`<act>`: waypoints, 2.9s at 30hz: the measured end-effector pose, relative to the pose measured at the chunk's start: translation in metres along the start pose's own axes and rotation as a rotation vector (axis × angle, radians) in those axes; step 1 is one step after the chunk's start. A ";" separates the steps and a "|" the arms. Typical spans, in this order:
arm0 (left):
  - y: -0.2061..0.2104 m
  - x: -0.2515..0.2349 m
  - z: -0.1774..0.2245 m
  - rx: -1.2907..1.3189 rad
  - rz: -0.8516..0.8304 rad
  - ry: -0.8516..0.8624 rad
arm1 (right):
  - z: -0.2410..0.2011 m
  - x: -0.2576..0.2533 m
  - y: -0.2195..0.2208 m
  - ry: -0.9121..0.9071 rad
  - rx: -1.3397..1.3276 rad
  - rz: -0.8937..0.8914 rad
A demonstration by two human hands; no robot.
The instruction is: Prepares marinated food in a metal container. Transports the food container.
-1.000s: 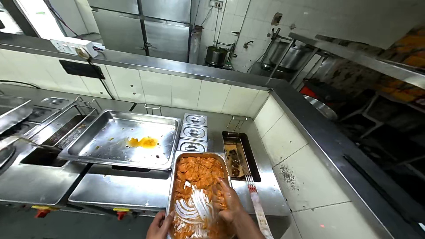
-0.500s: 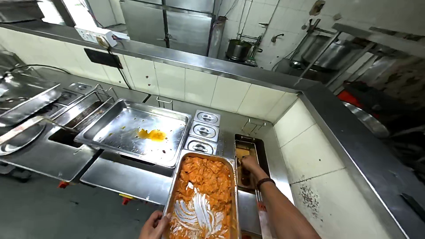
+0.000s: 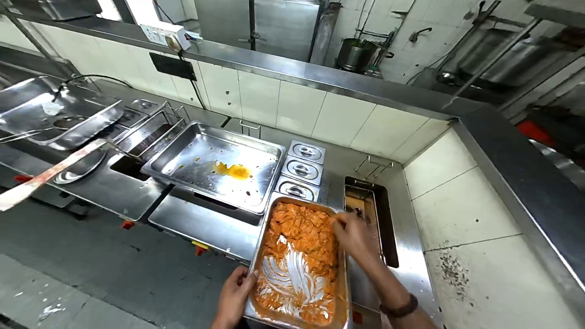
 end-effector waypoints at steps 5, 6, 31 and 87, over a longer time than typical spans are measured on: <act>0.000 -0.002 0.002 -0.031 -0.033 -0.005 | -0.074 0.024 0.117 -0.226 0.178 -0.205; 0.000 -0.002 0.002 -0.042 -0.039 -0.005 | -0.080 0.018 0.135 -0.248 0.197 -0.175; 0.000 -0.007 0.000 -0.137 -0.077 -0.042 | -0.068 0.043 0.170 -0.271 0.409 -0.265; 0.000 -0.011 -0.008 -0.078 -0.068 0.005 | -0.048 0.059 0.126 0.066 -2.343 -0.231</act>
Point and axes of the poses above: each hand's wrist, its own x-axis away from the middle knuckle, its own y-axis out of the palm, z = x × y, the point moved 6 cm from there along -x, towards the middle knuckle, and after that the axes turned 13 degrees about -z, right-handed, at the moved point
